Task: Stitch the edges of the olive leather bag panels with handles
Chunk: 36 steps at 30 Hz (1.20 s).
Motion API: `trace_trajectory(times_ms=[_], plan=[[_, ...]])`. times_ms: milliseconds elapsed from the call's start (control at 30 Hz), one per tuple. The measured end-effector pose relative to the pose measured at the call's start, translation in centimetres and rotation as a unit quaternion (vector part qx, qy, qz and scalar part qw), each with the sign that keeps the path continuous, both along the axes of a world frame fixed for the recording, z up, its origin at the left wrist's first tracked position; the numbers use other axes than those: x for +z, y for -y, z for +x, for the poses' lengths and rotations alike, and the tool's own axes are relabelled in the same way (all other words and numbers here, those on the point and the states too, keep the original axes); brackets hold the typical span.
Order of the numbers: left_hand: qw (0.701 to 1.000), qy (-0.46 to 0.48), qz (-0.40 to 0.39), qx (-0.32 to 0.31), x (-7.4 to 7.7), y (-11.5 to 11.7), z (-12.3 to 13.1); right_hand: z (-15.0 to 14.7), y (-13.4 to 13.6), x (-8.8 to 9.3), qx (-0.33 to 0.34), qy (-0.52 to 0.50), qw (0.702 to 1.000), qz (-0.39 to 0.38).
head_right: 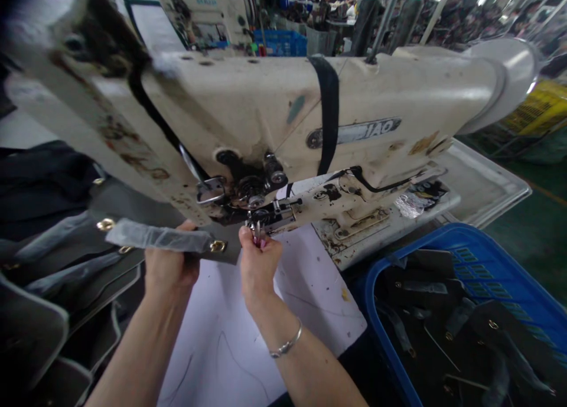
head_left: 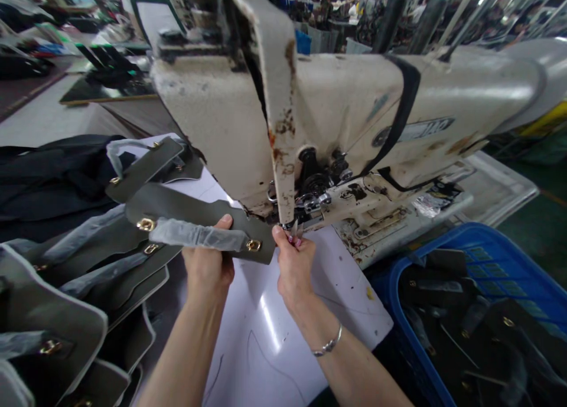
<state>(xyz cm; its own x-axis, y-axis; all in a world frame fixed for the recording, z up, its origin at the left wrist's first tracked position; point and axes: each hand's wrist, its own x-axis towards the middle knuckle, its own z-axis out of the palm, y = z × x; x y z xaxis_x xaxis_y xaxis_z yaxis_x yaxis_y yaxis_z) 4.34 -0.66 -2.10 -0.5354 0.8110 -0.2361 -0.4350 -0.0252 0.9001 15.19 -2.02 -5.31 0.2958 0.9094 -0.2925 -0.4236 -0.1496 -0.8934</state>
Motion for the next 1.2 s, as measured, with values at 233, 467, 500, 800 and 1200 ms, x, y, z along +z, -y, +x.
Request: trace_trajectory(times_ms=[233,467,500,800,1200], plan=[[0.987,0.064,-0.036,0.143,-0.5,5.3,4.6,3.9,0.8,0.0,0.093,0.088,0.992,0.015],[0.994,0.070,-0.062,0.064,-1.5,6.4,5.7,6.3,0.0,-0.4,0.164,0.159,0.972,0.054],[0.995,0.064,-0.076,0.022,-1.5,7.0,5.3,6.2,-0.2,-0.4,0.164,0.160,0.972,0.056],[0.802,-0.575,-0.079,-0.142,0.5,13.0,2.5,6.0,-0.7,-1.2,0.159,0.155,0.973,0.067],[0.524,-0.826,0.019,-0.209,0.7,4.0,0.5,6.0,-0.9,1.1,0.181,0.027,0.982,0.050]])
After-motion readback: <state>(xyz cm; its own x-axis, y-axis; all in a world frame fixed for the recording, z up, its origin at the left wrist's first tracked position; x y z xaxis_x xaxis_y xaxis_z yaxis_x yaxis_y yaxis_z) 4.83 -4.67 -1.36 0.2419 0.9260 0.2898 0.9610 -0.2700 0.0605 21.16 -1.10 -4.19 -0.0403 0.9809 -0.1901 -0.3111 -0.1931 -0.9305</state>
